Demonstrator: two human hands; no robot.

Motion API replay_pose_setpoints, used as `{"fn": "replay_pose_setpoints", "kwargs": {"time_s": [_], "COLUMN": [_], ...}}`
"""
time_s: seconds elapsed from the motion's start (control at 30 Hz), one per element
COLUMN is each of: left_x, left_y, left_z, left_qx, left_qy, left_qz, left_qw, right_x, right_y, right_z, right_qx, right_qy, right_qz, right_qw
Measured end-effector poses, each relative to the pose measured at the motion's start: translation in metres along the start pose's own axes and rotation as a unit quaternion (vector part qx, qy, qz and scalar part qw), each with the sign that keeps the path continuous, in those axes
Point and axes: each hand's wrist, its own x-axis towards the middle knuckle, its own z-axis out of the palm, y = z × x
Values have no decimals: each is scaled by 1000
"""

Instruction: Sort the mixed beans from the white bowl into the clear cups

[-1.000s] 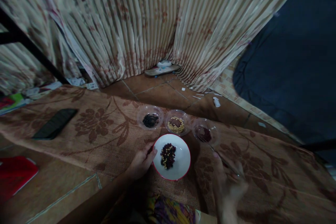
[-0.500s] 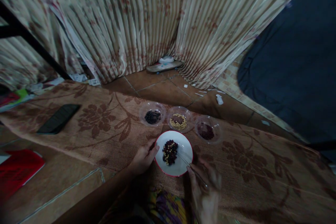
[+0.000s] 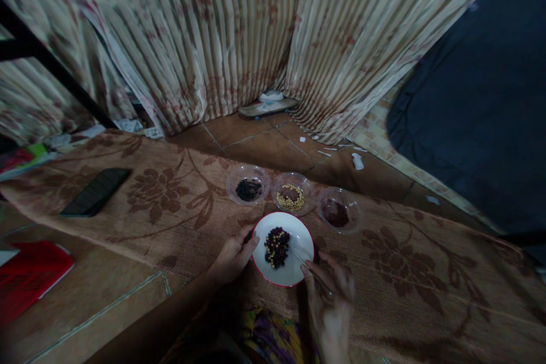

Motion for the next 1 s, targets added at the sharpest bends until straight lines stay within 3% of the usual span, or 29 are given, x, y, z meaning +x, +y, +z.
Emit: {"fn": "replay_pose_setpoints", "kwargs": {"time_s": [0.37,0.7,0.87,1.0], "left_x": [0,1,0,1], "left_y": [-2,-2,-3,-2], "left_z": [0,0,1,1], "left_qx": [15,14,15,8], "left_qy": [-3,-8,-4,-7], "left_qz": [7,8,4,7], "left_qw": [1000,1000,1000,1000], "right_x": [3,4,13,40], "right_y": [-1,-3,-10,-4], "right_z": [2,-1,-14,-29], "right_qx": [1,11,3,-21], "right_qy": [8,7,45,122], "right_qz": [-17,28,43,9], "right_qw": [1000,1000,998,992]}}
